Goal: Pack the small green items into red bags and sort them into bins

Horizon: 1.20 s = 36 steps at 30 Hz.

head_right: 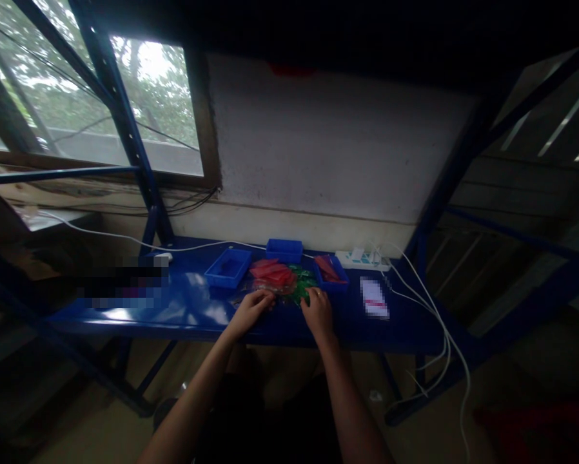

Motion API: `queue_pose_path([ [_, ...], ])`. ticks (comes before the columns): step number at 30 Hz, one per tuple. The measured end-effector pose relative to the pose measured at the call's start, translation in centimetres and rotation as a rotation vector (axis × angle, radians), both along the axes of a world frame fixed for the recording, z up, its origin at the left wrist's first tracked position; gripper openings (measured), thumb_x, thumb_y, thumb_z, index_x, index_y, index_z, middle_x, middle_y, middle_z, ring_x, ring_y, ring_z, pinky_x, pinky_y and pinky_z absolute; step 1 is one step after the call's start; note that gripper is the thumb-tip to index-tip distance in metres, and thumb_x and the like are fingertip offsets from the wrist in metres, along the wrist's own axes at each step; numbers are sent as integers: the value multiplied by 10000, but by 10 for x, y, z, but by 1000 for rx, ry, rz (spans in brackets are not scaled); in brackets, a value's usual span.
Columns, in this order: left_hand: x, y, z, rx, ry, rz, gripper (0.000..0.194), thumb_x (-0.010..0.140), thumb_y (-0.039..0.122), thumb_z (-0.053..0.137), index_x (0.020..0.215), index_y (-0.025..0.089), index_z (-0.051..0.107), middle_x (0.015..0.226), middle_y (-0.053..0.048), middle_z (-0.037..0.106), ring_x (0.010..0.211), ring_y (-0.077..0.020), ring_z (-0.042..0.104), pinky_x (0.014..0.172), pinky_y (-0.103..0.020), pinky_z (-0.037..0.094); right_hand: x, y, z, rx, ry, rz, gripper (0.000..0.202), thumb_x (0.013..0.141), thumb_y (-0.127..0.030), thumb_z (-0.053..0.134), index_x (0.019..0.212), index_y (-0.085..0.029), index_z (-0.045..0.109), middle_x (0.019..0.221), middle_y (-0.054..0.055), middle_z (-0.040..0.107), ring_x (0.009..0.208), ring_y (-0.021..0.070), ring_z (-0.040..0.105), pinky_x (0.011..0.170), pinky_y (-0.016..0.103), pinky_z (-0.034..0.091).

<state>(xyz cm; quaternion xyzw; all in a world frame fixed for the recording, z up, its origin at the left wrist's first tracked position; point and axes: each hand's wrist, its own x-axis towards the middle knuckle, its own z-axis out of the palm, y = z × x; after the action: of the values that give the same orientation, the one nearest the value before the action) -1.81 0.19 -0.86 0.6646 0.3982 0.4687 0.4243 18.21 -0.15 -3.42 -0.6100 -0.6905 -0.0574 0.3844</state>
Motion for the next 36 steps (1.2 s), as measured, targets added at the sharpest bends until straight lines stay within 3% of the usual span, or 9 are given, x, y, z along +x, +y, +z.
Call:
queue_pose_path([
  [6, 0, 0, -2, 14, -8, 17, 305, 772, 440, 558, 722, 145, 620, 659, -23, 636, 597, -149, 551, 575, -241, 409, 3, -1, -2, 42, -4, 16, 219, 835, -191, 521, 986, -174, 679, 986, 122, 677, 938, 249, 603, 853, 375, 472],
  [14, 0, -1, -1, 14, 5, 9, 313, 782, 443, 545, 707, 147, 610, 645, -16, 622, 588, -140, 535, 570, -236, 402, 8, -1, 1, 68, 226, 159, 214, 856, -307, 523, 921, -192, 691, 919, 99, 696, 874, 228, 643, 811, 353, 496],
  [23, -1, -2, 2, 27, 21, 1, 312, 789, 440, 527, 702, 148, 593, 640, -16, 605, 595, -145, 533, 580, -240, 397, 4, -8, 12, 155, 530, 93, 269, 839, -377, 514, 907, -170, 672, 942, 119, 692, 851, 233, 642, 761, 349, 508],
  [31, 2, -1, -2, 48, 8, -77, 314, 792, 393, 570, 947, 125, 624, 731, -19, 618, 607, -130, 511, 582, -232, 383, -31, -16, 18, -124, 886, 343, 235, 746, -414, 619, 804, -188, 641, 767, 39, 693, 738, 208, 642, 660, 301, 511],
  [36, 1, -1, -2, 54, 74, -70, 298, 794, 413, 559, 688, 135, 552, 597, 25, 501, 557, -106, 424, 526, -215, 321, -42, -12, 18, -259, 959, 486, 221, 719, -384, 633, 819, -186, 638, 822, 34, 696, 771, 196, 646, 643, 286, 525],
])
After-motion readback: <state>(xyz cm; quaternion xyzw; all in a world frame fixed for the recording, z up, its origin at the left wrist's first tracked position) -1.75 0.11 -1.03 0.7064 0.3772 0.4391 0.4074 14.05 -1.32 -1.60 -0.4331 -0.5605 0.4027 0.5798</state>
